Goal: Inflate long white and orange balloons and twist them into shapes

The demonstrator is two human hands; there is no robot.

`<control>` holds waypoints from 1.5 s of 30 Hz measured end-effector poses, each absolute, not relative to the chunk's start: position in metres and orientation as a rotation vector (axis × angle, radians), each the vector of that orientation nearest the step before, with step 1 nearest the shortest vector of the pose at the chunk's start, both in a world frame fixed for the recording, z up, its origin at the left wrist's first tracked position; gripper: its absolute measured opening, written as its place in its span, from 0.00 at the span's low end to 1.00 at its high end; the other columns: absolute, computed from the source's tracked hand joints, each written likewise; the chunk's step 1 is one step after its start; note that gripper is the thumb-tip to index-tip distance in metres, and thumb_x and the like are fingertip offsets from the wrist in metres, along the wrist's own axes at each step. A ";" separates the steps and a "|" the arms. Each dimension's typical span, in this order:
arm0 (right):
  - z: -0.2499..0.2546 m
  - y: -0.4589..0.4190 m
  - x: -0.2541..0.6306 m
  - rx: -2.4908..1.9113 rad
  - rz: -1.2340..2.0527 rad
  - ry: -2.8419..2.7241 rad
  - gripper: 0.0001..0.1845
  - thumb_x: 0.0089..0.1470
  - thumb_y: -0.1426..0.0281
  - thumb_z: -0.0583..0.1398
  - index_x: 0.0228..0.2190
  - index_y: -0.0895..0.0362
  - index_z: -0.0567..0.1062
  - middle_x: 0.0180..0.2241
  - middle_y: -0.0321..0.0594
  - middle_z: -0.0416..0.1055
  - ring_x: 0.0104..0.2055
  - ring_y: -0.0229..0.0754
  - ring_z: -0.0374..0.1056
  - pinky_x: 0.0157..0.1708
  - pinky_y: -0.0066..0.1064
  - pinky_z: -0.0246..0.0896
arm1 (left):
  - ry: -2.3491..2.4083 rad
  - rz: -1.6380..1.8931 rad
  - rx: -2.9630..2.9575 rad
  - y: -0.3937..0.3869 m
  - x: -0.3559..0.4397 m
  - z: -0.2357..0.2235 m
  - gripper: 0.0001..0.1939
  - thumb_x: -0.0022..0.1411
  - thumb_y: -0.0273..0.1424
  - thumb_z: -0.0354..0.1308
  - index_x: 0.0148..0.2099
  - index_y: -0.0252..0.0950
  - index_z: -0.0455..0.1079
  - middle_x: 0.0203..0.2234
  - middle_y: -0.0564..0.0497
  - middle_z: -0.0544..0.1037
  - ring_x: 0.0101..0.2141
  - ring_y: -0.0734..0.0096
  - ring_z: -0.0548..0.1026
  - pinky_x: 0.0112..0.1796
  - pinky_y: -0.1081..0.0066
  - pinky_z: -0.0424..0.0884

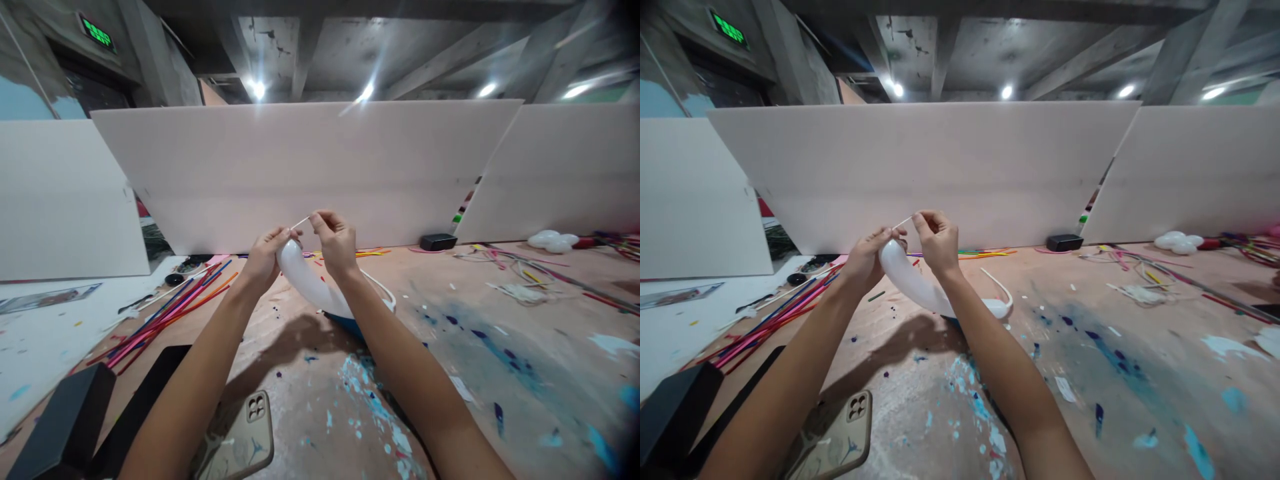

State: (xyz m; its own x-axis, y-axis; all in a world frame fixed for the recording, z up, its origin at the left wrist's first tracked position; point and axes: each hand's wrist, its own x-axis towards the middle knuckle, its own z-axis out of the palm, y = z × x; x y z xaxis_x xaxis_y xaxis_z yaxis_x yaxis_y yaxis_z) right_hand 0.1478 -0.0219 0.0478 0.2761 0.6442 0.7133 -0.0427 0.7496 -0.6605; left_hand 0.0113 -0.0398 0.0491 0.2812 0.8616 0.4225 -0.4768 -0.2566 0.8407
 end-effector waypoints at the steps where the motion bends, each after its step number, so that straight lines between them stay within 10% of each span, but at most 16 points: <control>1: 0.049 -0.021 0.150 -0.589 0.491 -1.214 0.10 0.51 0.62 0.63 0.27 0.57 0.75 0.26 0.34 0.68 0.28 0.34 0.63 0.32 0.28 0.60 | 0.398 1.258 1.304 -0.041 0.011 0.049 0.13 0.51 0.37 0.66 0.30 0.33 0.71 0.26 0.51 0.74 0.25 0.76 0.71 0.26 0.76 0.68; 23: 0.041 -0.015 0.143 -0.577 0.840 -1.399 0.10 0.49 0.63 0.61 0.24 0.56 0.69 0.21 0.31 0.62 0.24 0.33 0.60 0.27 0.28 0.56 | 0.272 1.203 1.198 -0.038 -0.002 0.051 0.08 0.58 0.33 0.58 0.39 0.37 0.73 0.25 0.52 0.72 0.28 0.72 0.72 0.34 0.70 0.71; 35: 0.063 -0.059 0.157 -0.716 -0.168 -1.768 0.07 0.57 0.71 0.57 0.28 0.56 0.73 0.27 0.35 0.64 0.27 0.34 0.60 0.31 0.29 0.56 | 0.611 1.391 2.148 -0.050 -0.013 0.064 0.18 0.66 0.39 0.53 0.52 0.38 0.76 0.44 0.43 0.78 0.48 0.59 0.73 0.49 0.64 0.68; 45: 0.070 -0.086 0.150 -0.768 -0.371 -1.854 0.08 0.59 0.72 0.54 0.28 0.56 0.69 0.30 0.39 0.64 0.29 0.36 0.59 0.30 0.30 0.54 | 1.275 2.037 2.834 -0.065 -0.001 0.058 0.10 0.67 0.32 0.53 0.41 0.42 0.76 0.42 0.44 0.72 0.41 0.61 0.65 0.45 0.58 0.64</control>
State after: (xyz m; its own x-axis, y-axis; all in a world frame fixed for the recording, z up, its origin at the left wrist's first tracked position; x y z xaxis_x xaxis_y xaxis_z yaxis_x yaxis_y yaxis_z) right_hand 0.1498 -0.0858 0.0696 -0.2475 0.3344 0.9094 0.6587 0.7464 -0.0951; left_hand -0.0006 -0.0650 0.0584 0.2303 0.1835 0.9556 0.7792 -0.6231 -0.0681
